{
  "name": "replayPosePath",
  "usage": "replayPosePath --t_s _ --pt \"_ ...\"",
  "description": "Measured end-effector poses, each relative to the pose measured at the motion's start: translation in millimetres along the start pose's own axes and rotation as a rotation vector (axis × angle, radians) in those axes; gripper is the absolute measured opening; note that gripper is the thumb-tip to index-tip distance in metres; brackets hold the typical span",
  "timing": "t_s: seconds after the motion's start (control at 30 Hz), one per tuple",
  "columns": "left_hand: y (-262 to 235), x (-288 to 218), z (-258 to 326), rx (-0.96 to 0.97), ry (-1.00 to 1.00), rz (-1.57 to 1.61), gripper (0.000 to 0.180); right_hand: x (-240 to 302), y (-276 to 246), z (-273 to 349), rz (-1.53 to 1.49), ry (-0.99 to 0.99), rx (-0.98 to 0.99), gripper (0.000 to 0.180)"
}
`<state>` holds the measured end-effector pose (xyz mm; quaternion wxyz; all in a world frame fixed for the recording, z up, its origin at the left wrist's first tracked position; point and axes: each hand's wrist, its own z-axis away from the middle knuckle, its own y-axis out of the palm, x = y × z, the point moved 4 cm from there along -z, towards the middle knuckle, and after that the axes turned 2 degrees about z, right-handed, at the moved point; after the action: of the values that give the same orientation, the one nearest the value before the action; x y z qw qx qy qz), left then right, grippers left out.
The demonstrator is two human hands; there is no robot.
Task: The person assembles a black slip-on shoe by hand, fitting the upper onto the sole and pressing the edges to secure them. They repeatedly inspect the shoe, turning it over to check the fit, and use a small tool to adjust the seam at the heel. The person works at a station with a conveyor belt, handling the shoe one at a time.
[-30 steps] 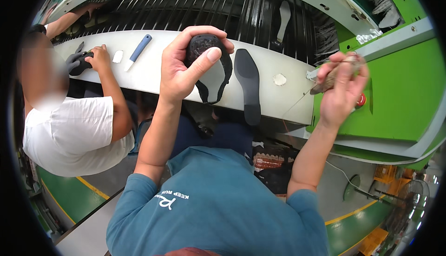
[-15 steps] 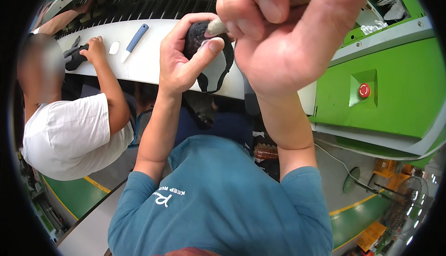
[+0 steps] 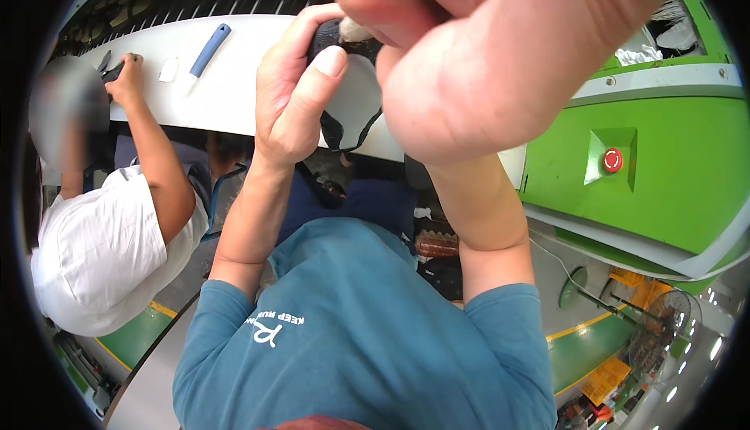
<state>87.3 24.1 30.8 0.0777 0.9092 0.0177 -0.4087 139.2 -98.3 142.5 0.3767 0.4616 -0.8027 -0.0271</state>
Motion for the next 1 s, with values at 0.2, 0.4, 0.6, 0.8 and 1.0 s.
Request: replayPosePath --t_s 0.2,0.4,0.6,0.8,1.0 --pt "-4 4 2 -0.023 -0.035 0.005 0.028 -9 1 0 0.028 0.031 -0.039 0.057" --pt "-8 6 -1 -0.021 0.015 -0.075 0.028 -19 0 -4 0.058 0.019 -0.100 0.059" --pt "-13 11 -2 0.047 -0.031 -0.170 0.028 -17 12 -15 0.079 0.069 -0.236 0.061" --pt "-3 7 -3 0.095 -0.004 -0.114 0.027 9 -9 -25 -0.104 -0.095 -0.079 0.062" --pt "-2 1 0 0.083 -0.021 -0.178 0.027 3 -11 -15 -0.128 -0.089 -0.140 0.061"
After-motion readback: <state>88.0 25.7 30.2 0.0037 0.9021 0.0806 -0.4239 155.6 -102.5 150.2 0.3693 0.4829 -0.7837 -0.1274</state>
